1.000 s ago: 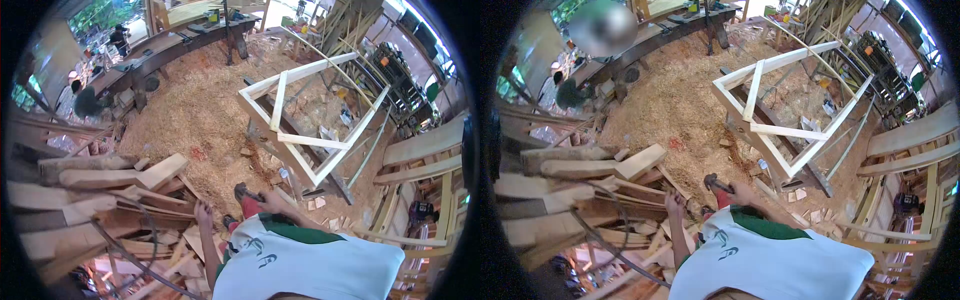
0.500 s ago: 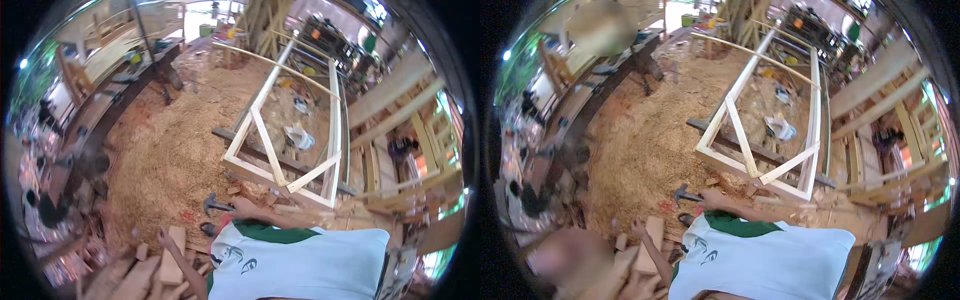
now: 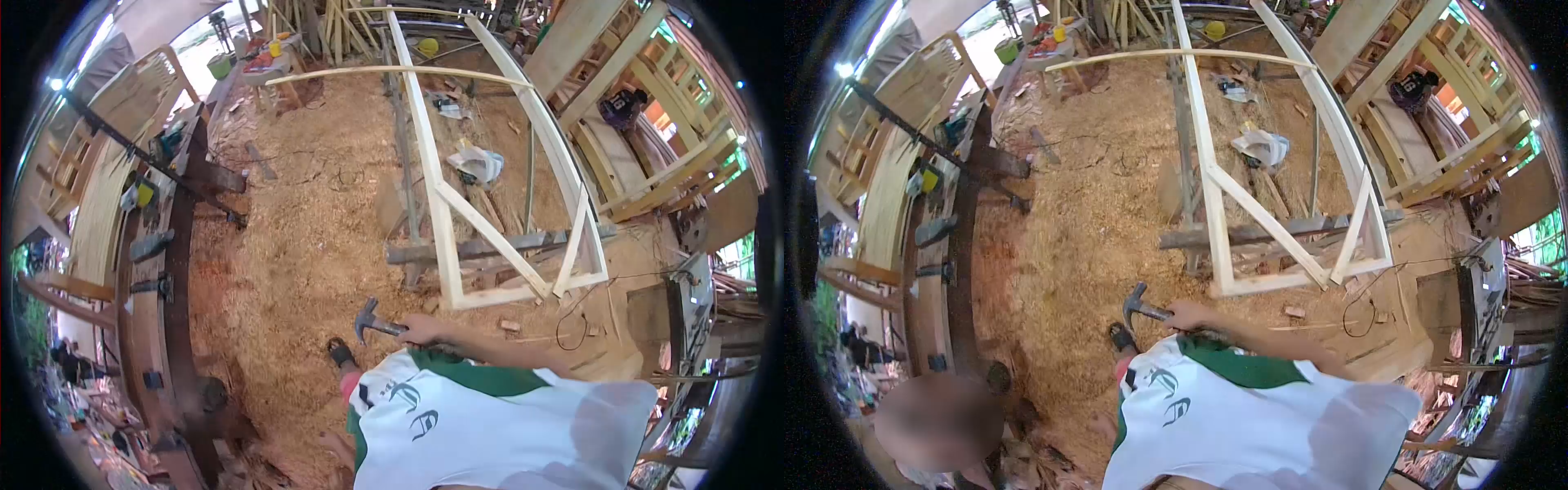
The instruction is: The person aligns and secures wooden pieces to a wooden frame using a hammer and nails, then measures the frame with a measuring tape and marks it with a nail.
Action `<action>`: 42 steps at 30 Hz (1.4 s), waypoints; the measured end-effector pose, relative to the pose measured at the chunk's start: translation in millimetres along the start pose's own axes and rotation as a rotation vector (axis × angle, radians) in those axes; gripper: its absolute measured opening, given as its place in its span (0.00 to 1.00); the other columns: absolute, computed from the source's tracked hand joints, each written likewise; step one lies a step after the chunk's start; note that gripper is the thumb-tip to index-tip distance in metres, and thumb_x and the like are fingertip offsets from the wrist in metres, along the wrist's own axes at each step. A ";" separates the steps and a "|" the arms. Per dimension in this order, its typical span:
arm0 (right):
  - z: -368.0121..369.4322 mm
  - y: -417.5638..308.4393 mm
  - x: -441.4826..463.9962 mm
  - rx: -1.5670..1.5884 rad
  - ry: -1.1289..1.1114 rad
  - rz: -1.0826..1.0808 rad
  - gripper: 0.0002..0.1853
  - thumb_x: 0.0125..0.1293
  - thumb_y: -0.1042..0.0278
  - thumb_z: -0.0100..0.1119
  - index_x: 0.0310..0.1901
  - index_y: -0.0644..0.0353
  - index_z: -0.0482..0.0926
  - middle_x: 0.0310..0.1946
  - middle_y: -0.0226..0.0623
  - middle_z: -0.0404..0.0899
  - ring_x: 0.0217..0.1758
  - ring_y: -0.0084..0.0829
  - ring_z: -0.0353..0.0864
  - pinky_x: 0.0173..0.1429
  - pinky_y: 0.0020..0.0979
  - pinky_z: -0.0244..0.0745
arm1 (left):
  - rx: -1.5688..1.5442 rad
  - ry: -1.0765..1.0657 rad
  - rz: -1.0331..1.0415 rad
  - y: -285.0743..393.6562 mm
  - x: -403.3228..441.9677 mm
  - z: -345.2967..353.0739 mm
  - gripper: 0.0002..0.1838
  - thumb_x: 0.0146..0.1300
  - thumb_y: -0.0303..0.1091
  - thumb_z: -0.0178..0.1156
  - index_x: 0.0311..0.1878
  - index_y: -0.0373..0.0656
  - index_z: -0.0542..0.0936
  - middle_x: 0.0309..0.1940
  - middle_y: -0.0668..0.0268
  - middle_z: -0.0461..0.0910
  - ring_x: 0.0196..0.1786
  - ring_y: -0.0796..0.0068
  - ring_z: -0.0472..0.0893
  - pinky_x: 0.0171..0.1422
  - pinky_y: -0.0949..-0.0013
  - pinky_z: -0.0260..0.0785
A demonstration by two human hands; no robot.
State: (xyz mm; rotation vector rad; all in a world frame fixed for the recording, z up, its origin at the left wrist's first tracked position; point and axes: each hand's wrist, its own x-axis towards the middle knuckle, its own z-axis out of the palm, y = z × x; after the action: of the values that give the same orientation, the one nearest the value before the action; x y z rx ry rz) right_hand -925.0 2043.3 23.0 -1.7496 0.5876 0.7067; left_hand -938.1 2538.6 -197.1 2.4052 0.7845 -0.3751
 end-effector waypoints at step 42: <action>-591.0 -120.3 372.4 0.842 0.792 -0.073 0.22 0.67 0.64 0.61 0.56 0.66 0.65 0.35 0.60 0.77 0.40 0.58 0.79 0.44 0.49 0.71 | 0.476 -0.606 2.344 1338.5 -66.6 548.2 0.21 0.68 0.42 0.62 0.54 0.34 0.74 0.44 0.48 0.76 0.46 0.43 0.77 0.50 0.49 0.68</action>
State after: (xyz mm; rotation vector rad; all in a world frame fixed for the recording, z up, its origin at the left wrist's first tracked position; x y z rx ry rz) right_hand -481.8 1493.2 -35.3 -1.1710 1.1415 -0.3254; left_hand -220.1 1293.6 -21.2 1.6938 -2.3380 -0.1474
